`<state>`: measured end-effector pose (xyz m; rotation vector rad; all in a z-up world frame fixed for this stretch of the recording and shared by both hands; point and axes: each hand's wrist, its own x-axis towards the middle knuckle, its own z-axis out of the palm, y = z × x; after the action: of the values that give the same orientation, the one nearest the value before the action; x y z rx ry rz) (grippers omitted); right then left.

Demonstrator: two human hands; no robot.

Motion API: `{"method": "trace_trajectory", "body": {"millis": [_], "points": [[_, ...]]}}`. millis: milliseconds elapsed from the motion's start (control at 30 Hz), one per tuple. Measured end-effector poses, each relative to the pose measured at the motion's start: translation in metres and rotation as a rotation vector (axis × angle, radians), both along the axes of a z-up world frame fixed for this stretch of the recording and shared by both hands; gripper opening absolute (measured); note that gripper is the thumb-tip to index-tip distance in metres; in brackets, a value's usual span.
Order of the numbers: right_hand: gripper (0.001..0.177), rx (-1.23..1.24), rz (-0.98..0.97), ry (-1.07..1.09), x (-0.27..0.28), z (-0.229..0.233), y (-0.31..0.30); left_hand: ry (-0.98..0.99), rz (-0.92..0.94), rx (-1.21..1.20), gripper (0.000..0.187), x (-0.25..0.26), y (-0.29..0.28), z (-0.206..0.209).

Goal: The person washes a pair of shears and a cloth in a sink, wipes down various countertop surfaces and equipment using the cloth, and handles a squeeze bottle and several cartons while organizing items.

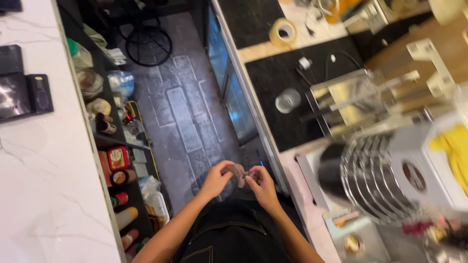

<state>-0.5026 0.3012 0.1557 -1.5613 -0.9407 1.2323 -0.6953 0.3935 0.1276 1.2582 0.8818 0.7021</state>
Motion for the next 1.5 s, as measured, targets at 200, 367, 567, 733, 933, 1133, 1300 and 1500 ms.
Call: {"method": "trace_trajectory", "body": {"millis": [200, 367, 567, 733, 933, 1133, 1300, 1500], "points": [[0.024, 0.135, 0.257, 0.138, -0.032, 0.013, 0.183, -0.348, 0.288, -0.232, 0.025, -0.039, 0.123, -0.024], [0.043, 0.474, 0.642, -0.176, -0.062, 0.077, 0.341, -0.252, 0.489, 0.023, 0.04, -0.057, 0.235, 0.003], [0.025, 0.381, 0.689, -0.27, -0.066, 0.092, 0.495, -0.559, 0.676, -0.277, 0.046, -0.072, 0.353, 0.07], [0.035, 0.052, 0.747, -0.105, -0.076, 0.091, 0.588, -0.384, 0.694, -0.378, 0.033, -0.067, 0.434, 0.04], [0.034, 0.466, 0.805, -0.214, -0.1, 0.073, 0.705, -0.298, 0.564, -0.334, 0.035, -0.097, 0.565, -0.012], [0.025, 0.41, 0.569, -0.31, -0.12, 0.058, 0.814, -0.298, 0.393, -0.114, 0.02, -0.14, 0.727, -0.019], [0.013, 0.163, 0.436, -0.276, -0.089, -0.004, 0.879, -0.156, 0.162, 0.131, 0.019, -0.137, 0.841, 0.021], [0.05, -0.104, 0.06, 0.713, -0.067, 0.035, 0.958, -0.44, -0.08, -0.503, 0.05, -0.091, 0.947, 0.093]]}}
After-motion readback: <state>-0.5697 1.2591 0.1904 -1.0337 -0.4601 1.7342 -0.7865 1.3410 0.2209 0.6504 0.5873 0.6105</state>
